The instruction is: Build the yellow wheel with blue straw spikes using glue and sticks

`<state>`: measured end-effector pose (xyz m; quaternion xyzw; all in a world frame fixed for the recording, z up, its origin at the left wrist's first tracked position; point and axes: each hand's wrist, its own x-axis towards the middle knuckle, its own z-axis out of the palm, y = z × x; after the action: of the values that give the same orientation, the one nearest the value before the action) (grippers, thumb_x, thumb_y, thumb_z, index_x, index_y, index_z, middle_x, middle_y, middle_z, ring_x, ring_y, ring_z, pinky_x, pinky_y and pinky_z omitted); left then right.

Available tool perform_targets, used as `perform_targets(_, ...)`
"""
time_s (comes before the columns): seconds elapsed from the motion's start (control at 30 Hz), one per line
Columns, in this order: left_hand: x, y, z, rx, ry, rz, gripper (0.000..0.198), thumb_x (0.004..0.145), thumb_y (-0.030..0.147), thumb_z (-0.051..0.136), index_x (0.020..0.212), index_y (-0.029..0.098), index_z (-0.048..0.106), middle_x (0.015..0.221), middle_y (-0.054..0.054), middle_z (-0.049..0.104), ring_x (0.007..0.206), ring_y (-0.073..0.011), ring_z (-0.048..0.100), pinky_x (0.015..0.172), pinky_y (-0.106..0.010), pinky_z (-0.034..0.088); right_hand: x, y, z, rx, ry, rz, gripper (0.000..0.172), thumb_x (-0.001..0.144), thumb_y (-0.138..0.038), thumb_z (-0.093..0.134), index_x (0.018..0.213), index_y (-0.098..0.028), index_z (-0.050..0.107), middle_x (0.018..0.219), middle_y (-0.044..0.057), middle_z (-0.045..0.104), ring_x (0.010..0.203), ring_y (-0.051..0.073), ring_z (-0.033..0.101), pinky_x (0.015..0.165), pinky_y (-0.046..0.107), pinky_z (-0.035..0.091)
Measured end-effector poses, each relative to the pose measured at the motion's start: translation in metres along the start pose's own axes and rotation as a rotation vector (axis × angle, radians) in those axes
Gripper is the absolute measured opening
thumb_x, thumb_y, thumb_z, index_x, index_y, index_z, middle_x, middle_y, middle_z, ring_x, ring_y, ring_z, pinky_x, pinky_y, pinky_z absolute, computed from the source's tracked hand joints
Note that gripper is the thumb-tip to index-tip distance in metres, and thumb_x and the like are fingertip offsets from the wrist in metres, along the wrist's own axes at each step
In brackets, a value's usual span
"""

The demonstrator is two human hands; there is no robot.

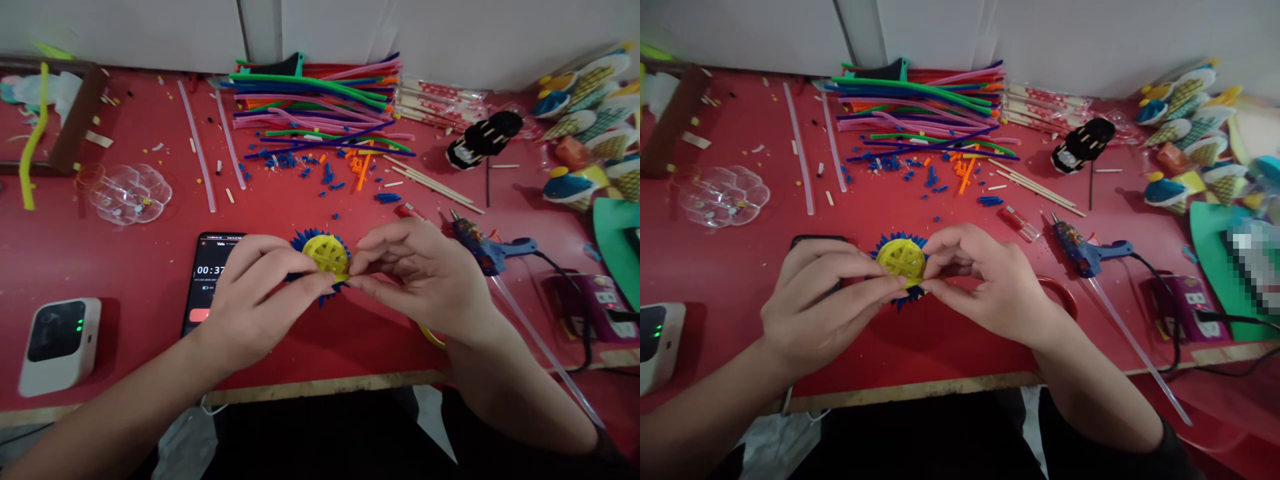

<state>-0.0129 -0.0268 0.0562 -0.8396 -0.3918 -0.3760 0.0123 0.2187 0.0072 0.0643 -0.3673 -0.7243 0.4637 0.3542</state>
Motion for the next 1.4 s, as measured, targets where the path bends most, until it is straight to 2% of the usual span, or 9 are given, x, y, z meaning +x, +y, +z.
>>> perform_targets(0.2,0.002,0.000,0.001,-0.004,0.015,0.021,0.017,0.090,0.014,0.070,0.101,0.027,0.070,0.090,-0.001,0.072,0.093,-0.0204,0.067,0.079,-0.038,0.059,0.001,-0.004,-0.009,-0.198,-0.097,-0.093,0.035,0.087,-0.011,0.066,0.117,-0.030,0.063,0.089,-0.001,0.073,0.077,0.015,0.072,0.073,0.030,0.062)
perform_targets(0.4,0.001,0.000,0.001,-0.044,-0.017,-0.013,0.018,0.091,0.014,0.069,0.102,0.028,0.068,0.096,0.000,0.073,0.097,-0.0198,0.069,0.081,-0.038,0.060,0.002,-0.003,-0.012,-0.095,0.005,-0.087,0.034,0.089,-0.010,0.068,0.116,-0.029,0.061,0.093,-0.002,0.073,0.084,0.012,0.072,0.075,0.024,0.062)
perform_targets(0.87,0.000,-0.001,0.000,-0.053,-0.027,0.001,0.019,0.092,0.013,0.067,0.103,0.029,0.068,0.099,-0.001,0.074,0.098,-0.0210,0.070,0.082,-0.041,0.061,0.008,0.001,0.006,0.031,0.179,-0.116,0.037,0.085,-0.008,0.073,0.113,-0.028,0.061,0.090,-0.003,0.075,0.084,0.012,0.075,0.077,0.024,0.065)
perform_targets(1.0,0.000,-0.001,0.000,-0.046,-0.023,0.019,0.018,0.092,0.013,0.067,0.102,0.028,0.068,0.098,-0.002,0.074,0.097,-0.0212,0.070,0.081,-0.040,0.060,0.008,0.001,0.010,0.037,0.197,-0.066,0.034,0.087,-0.013,0.072,0.114,-0.032,0.061,0.091,-0.001,0.075,0.088,0.016,0.076,0.079,0.030,0.066)
perform_targets(1.17,0.000,-0.001,0.001,-0.040,-0.035,0.007,0.017,0.092,0.013,0.066,0.101,0.027,0.067,0.098,-0.001,0.073,0.097,-0.0211,0.069,0.084,-0.040,0.060,0.010,0.004,0.010,0.130,0.177,-0.003,0.035,0.086,-0.013,0.074,0.114,-0.028,0.061,0.092,-0.001,0.074,0.090,0.015,0.075,0.081,0.029,0.065)
perform_targets(1.4,0.003,0.002,0.001,-0.082,-0.053,-0.045,0.015,0.093,0.014,0.064,0.099,0.028,0.067,0.100,0.000,0.072,0.101,-0.0196,0.069,0.088,-0.039,0.060,0.013,0.009,0.006,0.243,0.148,0.123,0.039,0.079,-0.015,0.080,0.111,-0.029,0.062,0.086,-0.004,0.072,0.077,0.013,0.071,0.071,0.025,0.062)
